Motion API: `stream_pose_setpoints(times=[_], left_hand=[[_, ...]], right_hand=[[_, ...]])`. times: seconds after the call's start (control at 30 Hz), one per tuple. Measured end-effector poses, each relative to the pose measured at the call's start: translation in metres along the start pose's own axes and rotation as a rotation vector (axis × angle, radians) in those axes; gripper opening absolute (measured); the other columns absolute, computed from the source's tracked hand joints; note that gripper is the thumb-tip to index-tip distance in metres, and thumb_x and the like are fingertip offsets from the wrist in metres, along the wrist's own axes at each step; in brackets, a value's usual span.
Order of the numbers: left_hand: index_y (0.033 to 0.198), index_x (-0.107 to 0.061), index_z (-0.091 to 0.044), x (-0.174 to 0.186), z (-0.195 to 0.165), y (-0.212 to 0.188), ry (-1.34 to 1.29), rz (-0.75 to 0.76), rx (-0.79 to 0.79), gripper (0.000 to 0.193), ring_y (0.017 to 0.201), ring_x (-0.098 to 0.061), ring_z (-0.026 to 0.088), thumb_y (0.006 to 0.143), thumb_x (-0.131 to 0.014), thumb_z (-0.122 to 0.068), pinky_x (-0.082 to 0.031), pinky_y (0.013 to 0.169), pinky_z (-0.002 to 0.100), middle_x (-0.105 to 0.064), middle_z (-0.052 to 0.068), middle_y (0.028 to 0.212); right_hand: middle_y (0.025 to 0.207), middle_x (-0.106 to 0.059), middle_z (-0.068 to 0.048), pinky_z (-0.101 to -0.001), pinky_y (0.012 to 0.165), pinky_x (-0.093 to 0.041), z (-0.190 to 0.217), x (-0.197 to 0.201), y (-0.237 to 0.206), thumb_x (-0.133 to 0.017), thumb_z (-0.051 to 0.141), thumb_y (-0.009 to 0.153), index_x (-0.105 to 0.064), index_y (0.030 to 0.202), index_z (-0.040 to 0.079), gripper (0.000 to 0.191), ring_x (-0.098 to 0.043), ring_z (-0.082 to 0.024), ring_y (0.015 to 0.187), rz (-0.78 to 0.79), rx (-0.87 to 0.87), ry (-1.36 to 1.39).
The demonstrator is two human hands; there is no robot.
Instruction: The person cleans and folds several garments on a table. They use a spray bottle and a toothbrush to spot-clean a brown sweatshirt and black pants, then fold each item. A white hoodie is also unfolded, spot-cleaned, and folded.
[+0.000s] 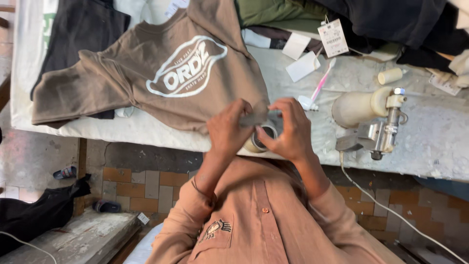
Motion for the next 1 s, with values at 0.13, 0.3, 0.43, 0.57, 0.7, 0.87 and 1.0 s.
stream_pose_setpoints(times=[0.13,0.3,0.43,0.57,0.7,0.87,1.0], left_hand=[[0.089,-0.063,-0.016,0.019,0.007,0.012,-0.071,-0.096,0.136,0.034,0.070,-0.070,0.024,0.065,-0.087,-0.018,-0.050,0.061,0.037,-0.065,0.000,0.075],[0.093,-0.064,-0.015,0.018,-0.015,-0.004,0.016,-0.039,-0.021,0.034,0.074,-0.068,0.025,0.069,-0.088,-0.020,-0.047,0.059,0.039,-0.066,0.001,0.081],[0.094,-0.065,-0.014,0.006,-0.021,-0.036,0.034,0.007,-0.161,0.028,0.077,-0.066,0.024,0.075,-0.084,-0.020,-0.049,0.062,0.037,-0.065,0.001,0.085],[0.095,-0.065,-0.011,-0.005,-0.014,-0.076,0.098,0.053,-0.374,0.026,0.073,-0.062,0.024,0.077,-0.081,-0.020,-0.048,0.061,0.038,-0.057,0.004,0.080],[0.094,-0.065,-0.012,-0.016,0.008,-0.101,0.176,0.053,-0.409,0.024,0.072,-0.059,0.020,0.076,-0.079,-0.014,-0.048,0.061,0.035,-0.055,0.001,0.079],[0.103,-0.066,-0.010,-0.016,0.023,-0.101,0.141,0.146,-0.273,0.047,0.082,-0.059,0.026,0.065,-0.084,-0.032,-0.048,0.068,0.040,-0.060,0.005,0.090],[0.119,-0.059,-0.006,0.007,-0.005,-0.082,-0.110,0.018,-0.305,0.076,0.103,-0.058,0.034,0.073,-0.088,-0.059,-0.046,0.090,0.045,-0.060,0.015,0.114]], right_hand=[[0.110,-0.056,-0.014,-0.0448,0.082,-0.051,0.024,0.000,0.026,-0.085,0.015,0.063,-0.055,0.113,0.005,0.060,-0.058,-0.036,0.100,0.009,0.186,-0.196],[0.099,-0.061,-0.008,-0.0425,0.081,-0.051,0.001,0.009,0.022,-0.073,-0.008,0.069,-0.063,0.096,0.007,0.033,-0.061,-0.031,0.096,-0.149,0.094,-0.287],[0.090,-0.062,-0.010,-0.0431,0.075,-0.052,-0.013,0.017,-0.011,-0.074,-0.010,0.066,-0.069,0.087,0.003,0.025,-0.064,-0.032,0.088,-0.238,0.162,-0.278],[0.097,-0.067,-0.010,-0.0402,0.079,-0.061,-0.008,0.019,-0.056,-0.072,-0.013,0.071,-0.071,0.093,0.002,0.026,-0.073,-0.032,0.095,-0.230,0.329,-0.255],[0.100,-0.067,-0.010,-0.0354,0.081,-0.064,0.001,0.013,-0.086,-0.076,-0.012,0.086,-0.070,0.092,0.002,0.017,-0.076,-0.029,0.096,-0.253,0.402,-0.218],[0.101,-0.067,-0.010,-0.0351,0.081,-0.064,-0.004,0.005,-0.088,-0.077,-0.010,0.086,-0.071,0.095,0.002,0.016,-0.075,-0.029,0.096,-0.214,0.381,-0.216],[0.102,-0.068,-0.009,-0.0358,0.083,-0.063,-0.013,0.005,-0.085,-0.077,-0.011,0.087,-0.071,0.098,0.001,0.017,-0.075,-0.028,0.098,-0.176,0.310,-0.198]])
Point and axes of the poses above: each hand's wrist, its own y-axis towards the middle knuckle, its own x-axis out of the back of the hand, z = x × y, the point moved 10 cm from there along y, towards the middle knuckle
